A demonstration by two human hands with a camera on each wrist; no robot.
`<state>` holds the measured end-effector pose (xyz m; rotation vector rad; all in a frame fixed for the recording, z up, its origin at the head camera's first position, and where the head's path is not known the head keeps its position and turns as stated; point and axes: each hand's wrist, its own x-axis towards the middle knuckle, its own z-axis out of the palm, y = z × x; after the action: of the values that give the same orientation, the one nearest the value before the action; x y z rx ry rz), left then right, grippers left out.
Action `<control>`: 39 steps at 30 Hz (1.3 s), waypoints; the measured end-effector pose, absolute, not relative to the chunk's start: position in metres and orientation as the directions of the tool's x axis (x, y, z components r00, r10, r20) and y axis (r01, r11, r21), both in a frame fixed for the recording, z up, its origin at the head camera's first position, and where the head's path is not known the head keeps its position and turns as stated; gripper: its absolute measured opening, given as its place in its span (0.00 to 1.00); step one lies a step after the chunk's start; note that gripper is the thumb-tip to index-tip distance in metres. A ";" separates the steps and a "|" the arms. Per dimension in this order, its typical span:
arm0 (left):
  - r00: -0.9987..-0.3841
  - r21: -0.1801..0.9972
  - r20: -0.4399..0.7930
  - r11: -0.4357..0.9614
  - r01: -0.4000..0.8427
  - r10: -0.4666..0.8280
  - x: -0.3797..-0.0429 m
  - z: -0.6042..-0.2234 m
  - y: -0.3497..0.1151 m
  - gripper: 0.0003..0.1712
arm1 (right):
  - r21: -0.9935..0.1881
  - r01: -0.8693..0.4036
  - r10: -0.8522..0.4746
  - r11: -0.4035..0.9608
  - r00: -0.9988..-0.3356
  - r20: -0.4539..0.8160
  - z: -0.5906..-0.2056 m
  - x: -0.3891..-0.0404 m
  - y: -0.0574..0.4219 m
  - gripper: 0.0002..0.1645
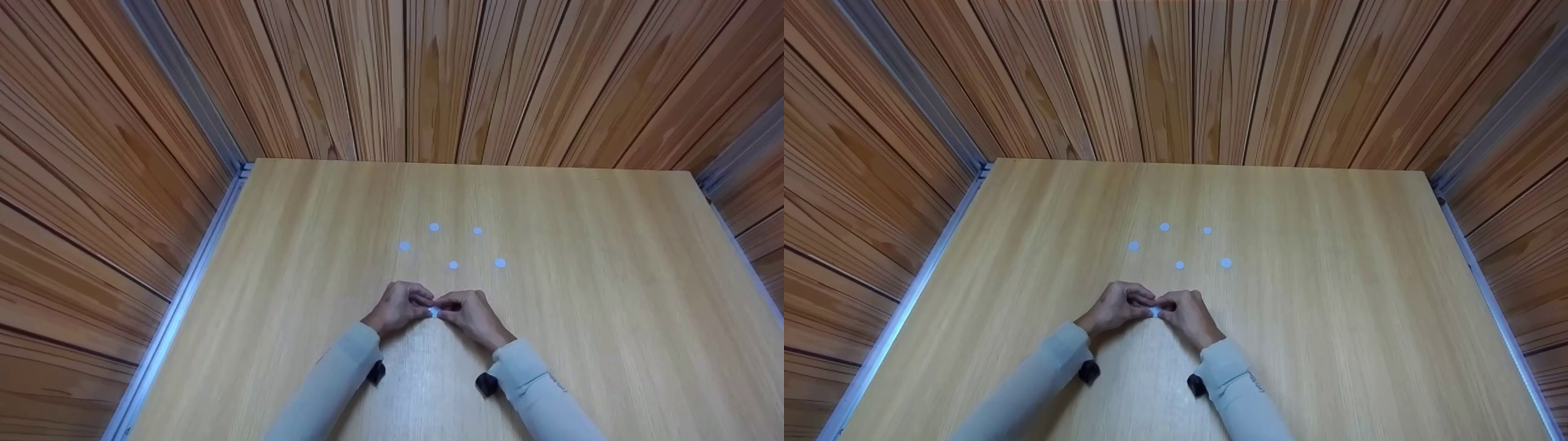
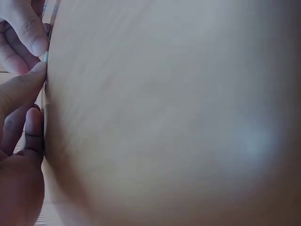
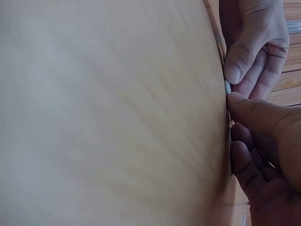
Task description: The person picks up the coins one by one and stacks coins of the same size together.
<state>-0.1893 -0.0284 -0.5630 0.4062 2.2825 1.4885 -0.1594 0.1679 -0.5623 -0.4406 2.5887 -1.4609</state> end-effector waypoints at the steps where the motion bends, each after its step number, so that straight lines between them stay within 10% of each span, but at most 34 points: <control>1: -0.885 0.919 -0.161 0.393 0.027 0.437 -0.189 -0.563 -0.030 0.11 | -0.852 -0.187 -0.321 0.488 -0.947 0.023 -0.562 -0.159 0.166 0.10; 39: -0.844 0.915 -0.193 0.403 0.029 0.500 -0.180 -0.563 -0.073 0.12 | -0.826 -0.275 -0.405 0.491 -0.912 0.063 -0.564 -0.142 0.135 0.06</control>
<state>-0.1801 -0.0725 -0.5628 0.4524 2.2241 1.4376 -0.1422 0.1346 -0.5644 -0.5948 2.5896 -1.3960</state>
